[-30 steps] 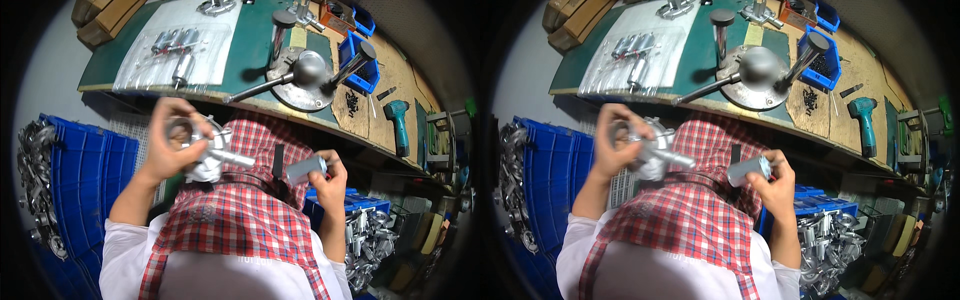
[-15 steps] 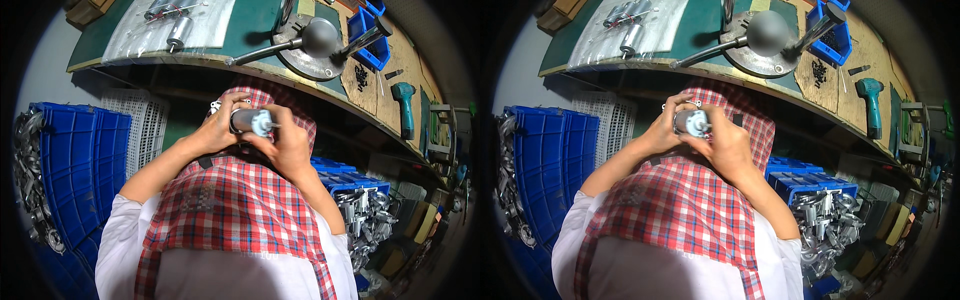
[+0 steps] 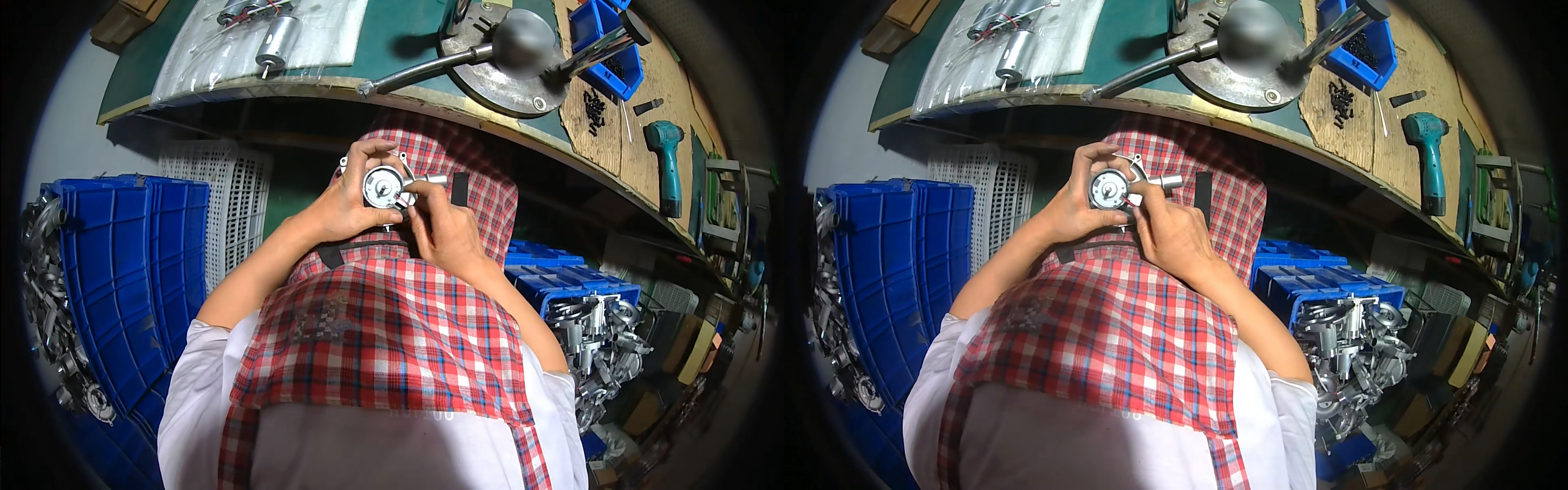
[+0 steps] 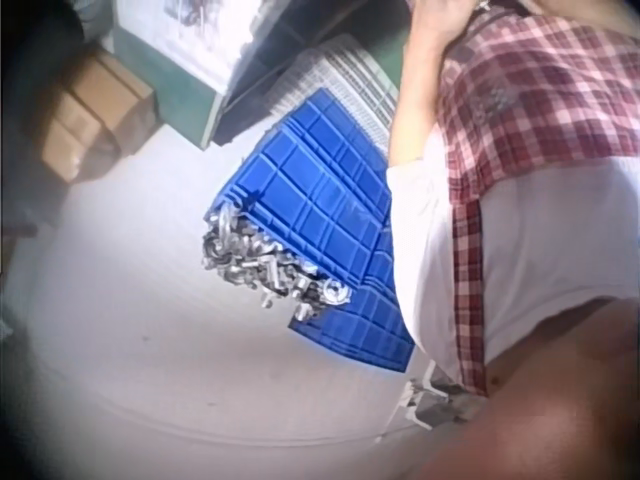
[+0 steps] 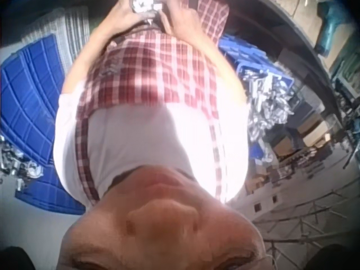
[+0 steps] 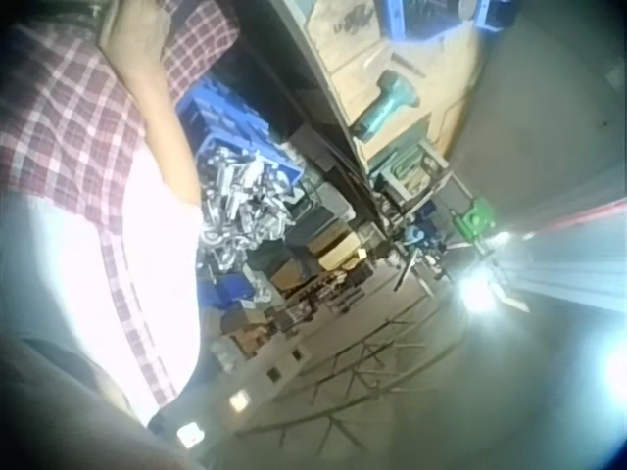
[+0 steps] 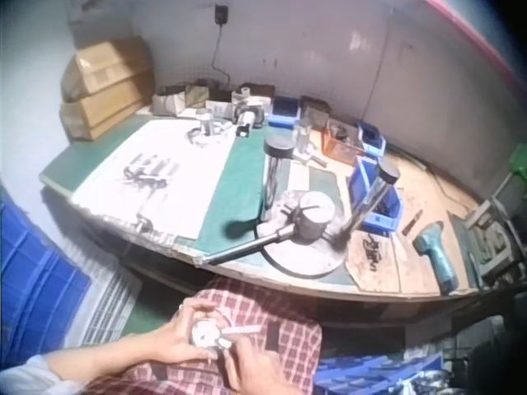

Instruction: The person assembles small mechanical components on a workbench, attaching cylindrical motors to a circular metal housing and securing them with screws using a cordless drill. The person repeatedly picks parts from a blue bin, aligns them, and fastens them before placing the assembled unit aside.

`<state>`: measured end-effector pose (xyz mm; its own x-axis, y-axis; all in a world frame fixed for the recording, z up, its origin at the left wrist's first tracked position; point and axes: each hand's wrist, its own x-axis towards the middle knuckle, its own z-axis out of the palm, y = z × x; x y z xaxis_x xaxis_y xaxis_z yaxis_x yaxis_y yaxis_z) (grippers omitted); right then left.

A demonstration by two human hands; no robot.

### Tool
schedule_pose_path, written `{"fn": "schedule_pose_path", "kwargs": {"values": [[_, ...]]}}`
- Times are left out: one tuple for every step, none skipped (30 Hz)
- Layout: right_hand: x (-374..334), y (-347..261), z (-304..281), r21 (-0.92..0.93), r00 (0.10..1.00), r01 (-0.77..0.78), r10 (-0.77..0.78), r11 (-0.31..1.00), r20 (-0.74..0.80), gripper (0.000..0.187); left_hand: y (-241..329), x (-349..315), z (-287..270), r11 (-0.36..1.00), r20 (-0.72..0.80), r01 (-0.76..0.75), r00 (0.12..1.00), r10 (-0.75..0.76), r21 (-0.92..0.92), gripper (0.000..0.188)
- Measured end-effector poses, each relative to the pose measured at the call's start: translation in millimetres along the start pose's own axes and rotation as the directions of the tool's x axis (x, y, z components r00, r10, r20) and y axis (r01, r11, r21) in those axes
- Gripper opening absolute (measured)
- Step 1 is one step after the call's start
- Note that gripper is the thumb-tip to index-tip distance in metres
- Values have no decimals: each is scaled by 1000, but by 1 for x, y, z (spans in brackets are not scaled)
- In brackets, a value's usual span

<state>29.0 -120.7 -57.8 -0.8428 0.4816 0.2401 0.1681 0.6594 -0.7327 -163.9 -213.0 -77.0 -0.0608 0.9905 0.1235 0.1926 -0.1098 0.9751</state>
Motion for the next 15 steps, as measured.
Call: {"fn": "schedule_pose_path", "kwargs": {"values": [[-1, -1, 1, -63, 1000, 27, -26, 998, 9, 31, -2, -1, 0, 1000, 8, 12, 1000, -12, -16, 102], [1, -4, 1, -100, 995, 99, -100, 990, -4, 33, -3, -1, -2, 999, 15, 24, 1000, -24, -28, 105], [3, -6, 1, -125, 996, 90, -89, 988, 20, 35, -4, -1, -3, 999, 22, 37, 999, -36, -40, 108], [6, -8, 2, -150, 996, 83, -77, 985, 43, 37, -3, -1, -3, 998, 23, 37, 999, -36, -59, 108], [9, -9, 3, -176, 996, 77, -65, 981, 68, 40, 0, 0, -2, 996, 22, 37, 999, -35, -79, 109], [10, -7, 8, -193, 996, 79, -71, 978, 51, 55, 1, 1, -1, 994, 22, 36, 999, -34, -99, 111], [12, -4, 13, -242, 995, 96, -97, 966, 7, 55, 1, 1, -1, 996, 13, 36, 999, -35, -82, 110], [13, -2, 18, -293, 992, 108, -124, 950, -37, 54, 1, 2, 1, 997, 6, 34, 999, -34, -66, 109], [16, 0, 23, -344, 985, 116, -153, 932, -80, 54, 2, 3, 2, 998, 0, 32, 999, -32, -50, 109], [20, 0, 28, -353, 976, 103, -163, 930, -146, 51, 7, 2, 7, 997, -32, 51, 998, -53, -60, 102], [23, 0, 26, -331, 974, 94, -156, 939, -166, 47, 11, 4, 4, 1000, -89, 5, 996, -3, 19, 100], [26, 0, 23, -310, 971, 85, -149, 947, -187, 45, 16, 6, 0, 994, -141, -38, 989, 52, 100, 98], [29, -1, 19, -288, 968, 77, -140, 955, -208, 42, 22, 9, -3, 980, -186, -76, 976, 111, 183, 96], [33, -3, 15, -225, 938, -24, -56, 974, -342, 40, 37, 11, -6, 964, -286, -153, 934, 214, 220, 87], [34, 5, 9, 24, 888, -133, 130, 991, -441, 35, 37, 15, -18, 858, -343, -322, 816, 466, 399, 63]]}}
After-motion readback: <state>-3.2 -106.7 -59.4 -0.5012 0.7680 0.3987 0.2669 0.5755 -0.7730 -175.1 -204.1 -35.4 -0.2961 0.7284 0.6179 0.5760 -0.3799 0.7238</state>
